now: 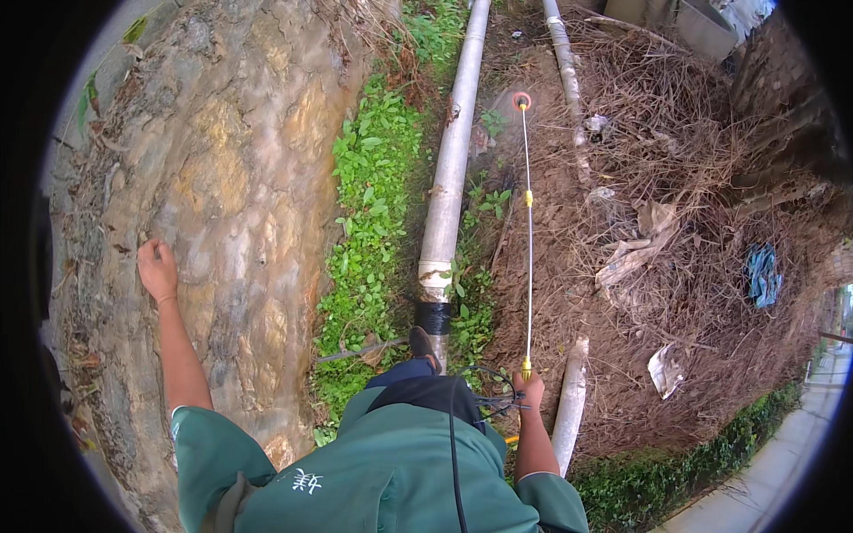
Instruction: The person walks along a narrow path between a stone wall and a greenhouse, using a handheld sprayer to apply liquid to the plants and ground. They maintain balance by occasionally touching the wall or greenhouse frame while moving forward.
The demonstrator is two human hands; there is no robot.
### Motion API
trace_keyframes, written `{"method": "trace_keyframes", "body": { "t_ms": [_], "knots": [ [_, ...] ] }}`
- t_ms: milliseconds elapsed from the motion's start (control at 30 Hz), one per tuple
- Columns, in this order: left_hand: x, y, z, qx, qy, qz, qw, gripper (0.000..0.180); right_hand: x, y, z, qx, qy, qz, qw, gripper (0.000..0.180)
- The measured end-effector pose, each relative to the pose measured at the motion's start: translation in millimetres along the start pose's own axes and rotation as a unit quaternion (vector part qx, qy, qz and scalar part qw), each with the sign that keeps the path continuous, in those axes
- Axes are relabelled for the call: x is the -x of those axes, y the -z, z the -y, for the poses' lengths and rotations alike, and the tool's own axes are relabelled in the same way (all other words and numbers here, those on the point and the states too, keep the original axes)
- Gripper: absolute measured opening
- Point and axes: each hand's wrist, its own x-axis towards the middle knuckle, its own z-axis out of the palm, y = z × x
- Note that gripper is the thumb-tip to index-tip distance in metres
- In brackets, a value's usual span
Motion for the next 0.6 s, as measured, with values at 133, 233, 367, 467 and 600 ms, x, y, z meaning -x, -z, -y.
{"method": "trace_keyframes", "body": {
  "t_ms": [133,233,367,467,600],
  "knots": [
    [5.5,-7.4,17.8,-0.044,0.0,0.029,0.999,0.009,9.5,12.5,1.0,0.044,-0.012,0.007,0.999,0.035],
    [12.0,-8.8,19.5,-0.06,-0.002,0.005,0.998,0.008,65.5,30.3,-17.6,0.094,-0.04,0.001,0.995,0.04],
    [10.3,-12.5,11.3,-0.056,0.045,-0.008,0.997,0.01,100.3,66.8,-13.6,0.152,-0.075,0.144,0.975,0.042],
    [8.0,-13.0,4.6,-0.073,0.044,-0.019,0.996,0.01,71.9,89.0,7.4,0.12,-0.107,0.276,0.948,0.039],
    [5.9,-11.6,-1.9,-0.072,0.069,-0.012,0.995,0.008,-2.8,56.3,50.4,0.109,0.016,0.265,0.958,0.026]
  ]
}}
